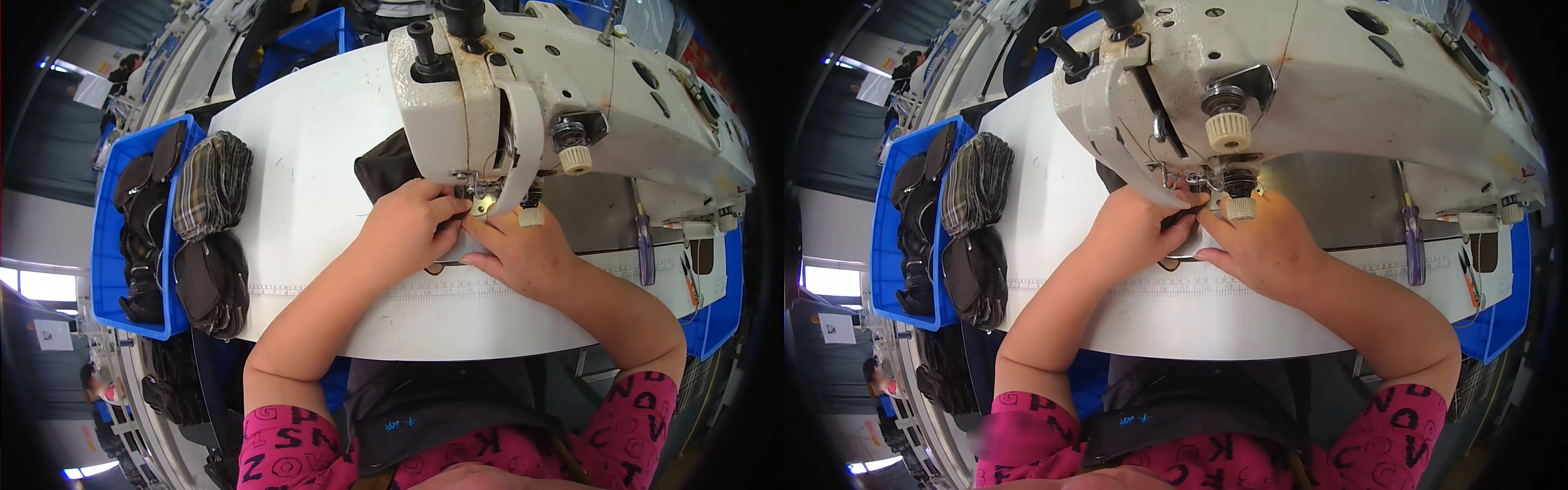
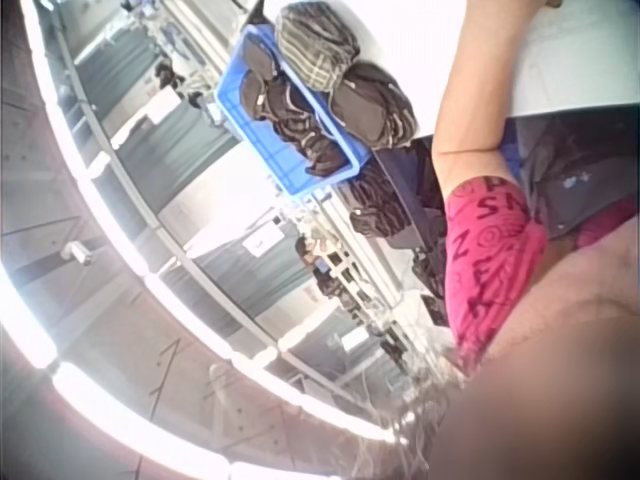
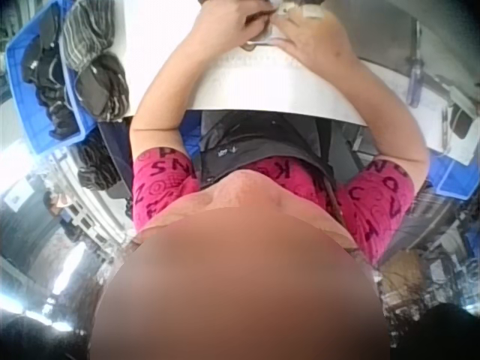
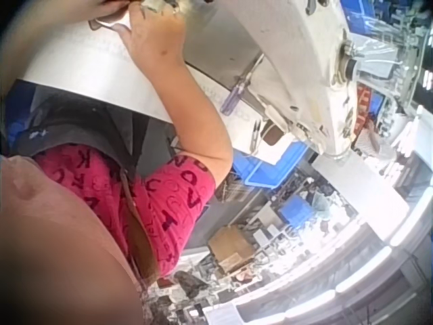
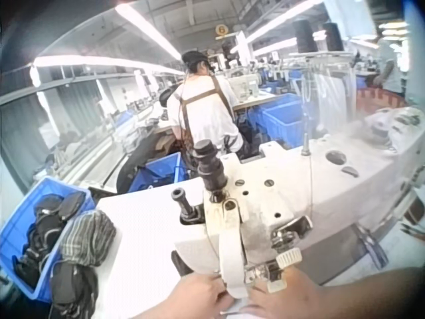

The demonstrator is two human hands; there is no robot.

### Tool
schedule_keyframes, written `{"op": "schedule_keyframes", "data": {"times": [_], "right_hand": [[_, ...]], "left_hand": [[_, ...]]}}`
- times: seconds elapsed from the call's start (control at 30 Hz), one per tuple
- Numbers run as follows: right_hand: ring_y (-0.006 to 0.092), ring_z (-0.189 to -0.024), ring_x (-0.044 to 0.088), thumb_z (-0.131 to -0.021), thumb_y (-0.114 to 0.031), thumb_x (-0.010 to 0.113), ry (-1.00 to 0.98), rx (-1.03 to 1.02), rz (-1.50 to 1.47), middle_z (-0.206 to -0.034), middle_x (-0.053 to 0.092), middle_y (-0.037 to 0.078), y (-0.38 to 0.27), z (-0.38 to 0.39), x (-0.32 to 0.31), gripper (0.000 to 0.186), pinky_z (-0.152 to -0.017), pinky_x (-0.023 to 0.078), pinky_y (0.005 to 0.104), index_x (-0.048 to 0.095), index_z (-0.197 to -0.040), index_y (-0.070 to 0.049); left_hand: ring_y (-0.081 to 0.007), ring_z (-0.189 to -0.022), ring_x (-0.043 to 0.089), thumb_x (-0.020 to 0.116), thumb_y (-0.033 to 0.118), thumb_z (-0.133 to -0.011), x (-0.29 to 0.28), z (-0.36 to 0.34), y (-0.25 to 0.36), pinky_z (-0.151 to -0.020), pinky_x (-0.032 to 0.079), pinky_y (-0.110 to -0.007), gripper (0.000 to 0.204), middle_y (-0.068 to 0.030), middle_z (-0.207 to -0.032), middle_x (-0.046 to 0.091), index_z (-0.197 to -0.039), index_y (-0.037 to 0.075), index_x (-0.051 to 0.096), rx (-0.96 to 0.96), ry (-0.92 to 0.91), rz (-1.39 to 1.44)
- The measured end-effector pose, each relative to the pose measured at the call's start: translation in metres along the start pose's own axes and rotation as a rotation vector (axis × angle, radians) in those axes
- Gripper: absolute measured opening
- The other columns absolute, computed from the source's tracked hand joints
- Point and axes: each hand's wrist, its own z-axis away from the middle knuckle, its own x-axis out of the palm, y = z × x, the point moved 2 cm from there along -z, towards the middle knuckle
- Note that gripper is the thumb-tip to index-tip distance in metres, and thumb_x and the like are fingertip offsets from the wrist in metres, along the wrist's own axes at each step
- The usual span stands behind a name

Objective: Sewing together fabric and leather components of a small bag using an industrial sewing machine.

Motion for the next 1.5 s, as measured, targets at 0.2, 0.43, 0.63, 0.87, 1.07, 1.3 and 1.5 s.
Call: {"op": "schedule_keyframes", "data": {"times": [0.2,0.43,0.63,0.87,1.07,1.3,1.5], "right_hand": [[0.0283,-0.089,0.063,-0.079,-0.041,0.081,0.009,-0.022,-0.001,-0.094,0.064,0.006,-0.003,-0.002,-0.005,0.049,-0.078,0.049,0.0417,0.065,-0.114,-0.010],[0.0281,-0.089,0.063,-0.079,-0.040,0.081,0.007,-0.028,0.012,-0.094,0.063,0.006,-0.004,-0.001,-0.003,0.047,-0.077,0.049,0.0421,0.065,-0.111,-0.010],[0.0289,-0.089,0.063,-0.080,-0.040,0.081,0.008,0.003,0.011,-0.096,0.065,0.007,-0.003,-0.002,-0.002,0.046,-0.078,0.049,0.0420,0.065,-0.111,-0.010],[0.0298,-0.086,0.062,-0.081,-0.042,0.081,0.058,-0.002,0.001,-0.096,0.066,0.008,0.002,-0.001,0.002,0.047,-0.075,0.048,0.0421,0.066,-0.114,-0.011],[0.0293,-0.083,0.060,-0.081,-0.044,0.080,0.050,0.007,0.093,-0.088,0.065,0.008,0.002,0.003,0.005,0.048,-0.074,0.047,0.0406,0.067,-0.114,-0.012],[0.0296,-0.083,0.061,-0.083,-0.042,0.080,0.070,0.010,0.053,-0.083,0.063,0.009,0.003,0.004,0.008,0.045,-0.075,0.048,0.0405,0.068,-0.114,-0.012],[0.0294,-0.083,0.061,-0.084,-0.039,0.079,0.058,0.034,0.133,-0.087,0.064,0.009,0.003,0.005,0.007,0.044,-0.075,0.048,0.0406,0.069,-0.117,-0.012]], "left_hand": [[-0.0291,-0.095,0.068,0.070,0.011,-0.080,-0.006,-0.002,-0.005,-0.081,0.058,-0.038,0.028,-0.0103,-0.101,0.069,-0.106,0.006,0.078,0.010,-0.032,0.093],[-0.0288,-0.096,0.068,0.067,0.012,-0.083,-0.004,-0.001,-0.004,-0.081,0.058,-0.038,0.028,-0.0104,-0.101,0.069,-0.108,0.005,0.077,0.036,-0.056,0.020],[-0.0302,-0.097,0.068,0.067,0.013,-0.084,-0.005,0.000,0.005,-0.082,0.058,-0.039,0.031,-0.0117,-0.103,0.069,-0.112,0.003,0.075,-0.009,-0.052,-0.024],[-0.0309,-0.090,0.069,0.071,0.012,-0.082,-0.008,-0.002,0.001,-0.079,0.057,-0.040,0.031,-0.0146,-0.104,0.071,-0.111,0.006,0.075,-0.050,-0.074,0.066],[-0.0303,-0.091,0.071,0.069,0.011,-0.080,-0.007,-0.001,0.004,-0.079,0.059,-0.039,0.027,-0.0125,-0.104,0.072,-0.106,0.005,0.077,-0.067,-0.027,0.022],[-0.0303,-0.088,0.071,0.067,0.013,-0.084,-0.010,-0.002,0.010,-0.078,0.059,-0.039,0.026,-0.0124,-0.100,0.072,-0.107,0.004,0.077,-0.068,-0.049,0.032],[-0.0310,-0.089,0.065,0.070,0.011,-0.088,-0.002,-0.001,0.004,-0.079,0.053,-0.040,0.027,-0.0154,-0.102,0.069,-0.114,0.005,0.076,-0.063,-0.017,0.108]]}}
